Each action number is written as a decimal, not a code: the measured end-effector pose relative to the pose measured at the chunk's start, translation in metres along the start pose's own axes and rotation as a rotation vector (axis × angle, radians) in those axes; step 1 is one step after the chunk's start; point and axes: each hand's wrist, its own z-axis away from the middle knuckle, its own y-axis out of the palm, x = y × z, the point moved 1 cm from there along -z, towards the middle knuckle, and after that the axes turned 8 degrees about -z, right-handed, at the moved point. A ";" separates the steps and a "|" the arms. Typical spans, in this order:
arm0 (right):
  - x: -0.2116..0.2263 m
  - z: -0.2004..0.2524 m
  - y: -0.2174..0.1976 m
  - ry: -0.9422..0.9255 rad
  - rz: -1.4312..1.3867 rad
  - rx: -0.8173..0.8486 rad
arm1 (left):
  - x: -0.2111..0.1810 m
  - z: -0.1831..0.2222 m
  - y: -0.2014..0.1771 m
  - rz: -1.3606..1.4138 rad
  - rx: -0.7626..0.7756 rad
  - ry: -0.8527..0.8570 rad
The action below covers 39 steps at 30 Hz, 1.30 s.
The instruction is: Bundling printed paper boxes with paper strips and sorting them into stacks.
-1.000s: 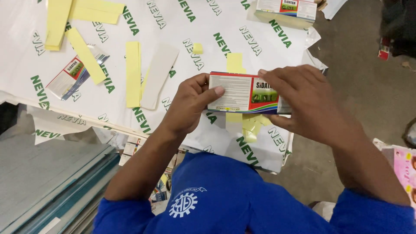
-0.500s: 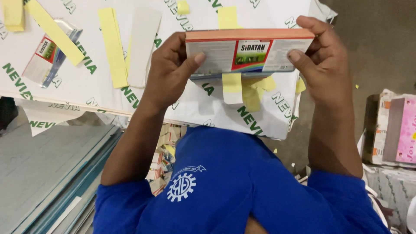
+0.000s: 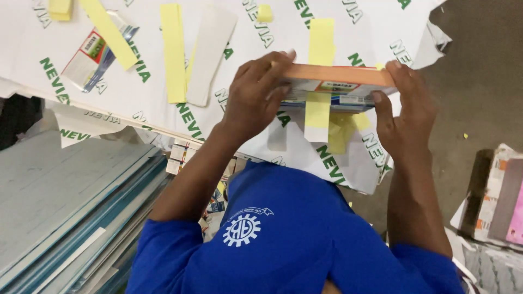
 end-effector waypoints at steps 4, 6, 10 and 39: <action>0.015 0.001 0.004 0.017 0.173 -0.026 | -0.012 0.000 -0.001 -0.182 0.041 -0.013; 0.015 0.012 0.012 0.099 0.091 -0.064 | -0.021 0.002 0.000 -0.184 -0.010 0.001; 0.002 0.025 0.028 0.314 -0.236 -0.207 | -0.032 0.011 0.012 0.001 -0.055 -0.218; -0.006 0.021 0.020 0.331 -0.081 -0.206 | -0.002 0.030 0.031 -0.178 -0.029 -0.272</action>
